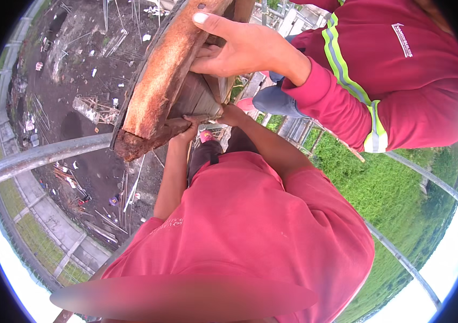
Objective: The person lifts and positions a long curved metal beam onto a scaffolding structure with assistance from a coworker. They align the beam along the frame and secure it in place while standing on the scaffolding.
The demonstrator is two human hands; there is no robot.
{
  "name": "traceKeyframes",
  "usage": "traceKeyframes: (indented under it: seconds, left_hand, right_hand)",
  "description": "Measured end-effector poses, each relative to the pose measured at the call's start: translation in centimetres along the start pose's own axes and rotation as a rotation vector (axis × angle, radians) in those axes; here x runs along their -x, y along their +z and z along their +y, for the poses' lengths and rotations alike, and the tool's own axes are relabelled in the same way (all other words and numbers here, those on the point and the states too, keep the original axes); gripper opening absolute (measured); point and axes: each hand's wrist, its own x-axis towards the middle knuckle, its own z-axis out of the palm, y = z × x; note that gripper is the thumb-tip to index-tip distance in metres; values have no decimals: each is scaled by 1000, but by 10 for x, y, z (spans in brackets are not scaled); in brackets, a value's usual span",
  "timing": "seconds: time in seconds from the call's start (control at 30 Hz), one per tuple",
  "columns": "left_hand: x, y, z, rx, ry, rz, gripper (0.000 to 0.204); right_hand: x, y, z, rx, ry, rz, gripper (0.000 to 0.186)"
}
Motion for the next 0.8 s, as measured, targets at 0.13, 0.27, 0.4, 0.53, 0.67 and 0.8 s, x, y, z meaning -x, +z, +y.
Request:
traceKeyframes:
  seconds: [0.13,0.27,0.4,0.53,0.67,0.8]
  left_hand:
    - [81,76,-20,180,-144,283,36]
    - [128,106,-41,224,-158,295,29]
    - [138,107,-48,261,-226,302,23]
    - [135,92,-41,293,-251,271,20]
    - [137,89,-37,224,-160,279,32]
    - [153,107,-43,246,-216,283,42]
  right_hand:
    - [-33,9,-42,-72,-83,65,85]
    - [-40,29,-73,-3,-200,-62,92]
    - [-32,85,-113,-67,-274,233,83]
    - [-40,109,-119,-209,-195,294,71]
    - [-37,108,-128,-215,-197,336,37]
    - [-32,78,-149,-187,-206,391,47]
